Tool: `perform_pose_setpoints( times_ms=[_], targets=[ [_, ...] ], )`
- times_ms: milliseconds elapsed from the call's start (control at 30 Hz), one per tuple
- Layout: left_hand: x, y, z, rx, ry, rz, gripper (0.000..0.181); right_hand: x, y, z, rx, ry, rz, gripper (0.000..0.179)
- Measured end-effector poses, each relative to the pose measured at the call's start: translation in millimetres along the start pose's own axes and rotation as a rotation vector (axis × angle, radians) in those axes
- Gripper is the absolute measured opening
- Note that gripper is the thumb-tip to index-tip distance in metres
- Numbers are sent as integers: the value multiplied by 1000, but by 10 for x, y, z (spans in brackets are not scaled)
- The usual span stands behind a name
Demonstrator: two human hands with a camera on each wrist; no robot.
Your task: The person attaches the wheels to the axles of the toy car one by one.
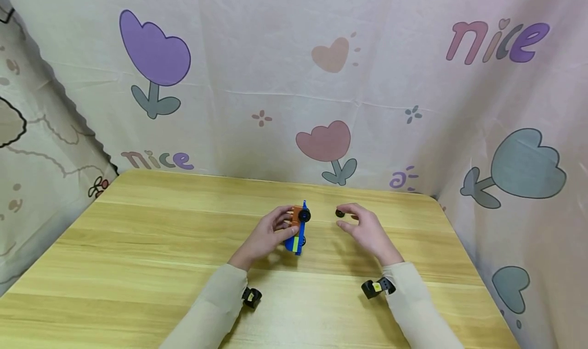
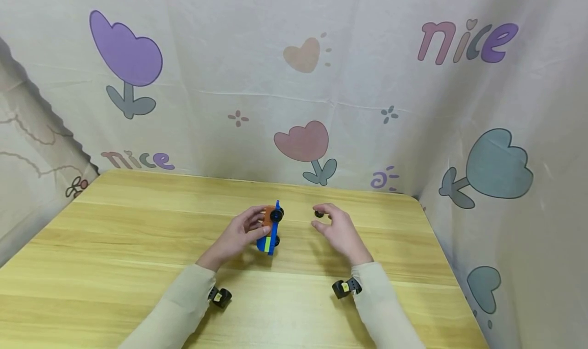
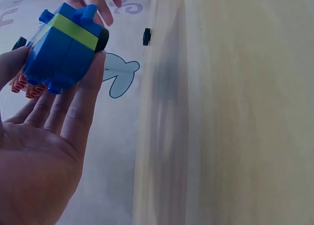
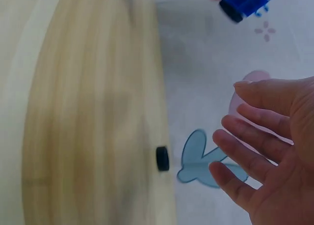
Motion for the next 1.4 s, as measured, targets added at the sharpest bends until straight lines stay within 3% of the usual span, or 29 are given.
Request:
perform_pose_setpoints(
  times_ms=[167, 367, 600, 1000, 1400],
  targets=[
    [14, 14, 6, 2, 3, 11, 56, 180, -80, 34, -45, 29, 58, 48],
    [2, 18, -6, 19, 9, 11, 56, 307, -200, 65, -87, 69, 55, 52],
    [-15, 14, -14, -10, 14, 23, 63, 413, -305, 113, -116, 84, 63, 49],
    [-1, 28, -19, -15, -14, 7, 69, 451, -456, 173, -162, 138, 20, 44],
    [-6, 39, -22, -23, -47, 2, 71, 446, -511, 237, -146, 204, -42, 37]
  ],
)
Point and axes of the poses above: each hand's wrist, its own y-axis away from the middle knuckle, its own z-axis out of the palm, x = y × z, the point moved 5 cm from there along -y, towards the middle knuckle, and after that the axes turned 9 degrees about y, right-handed, at the moved point
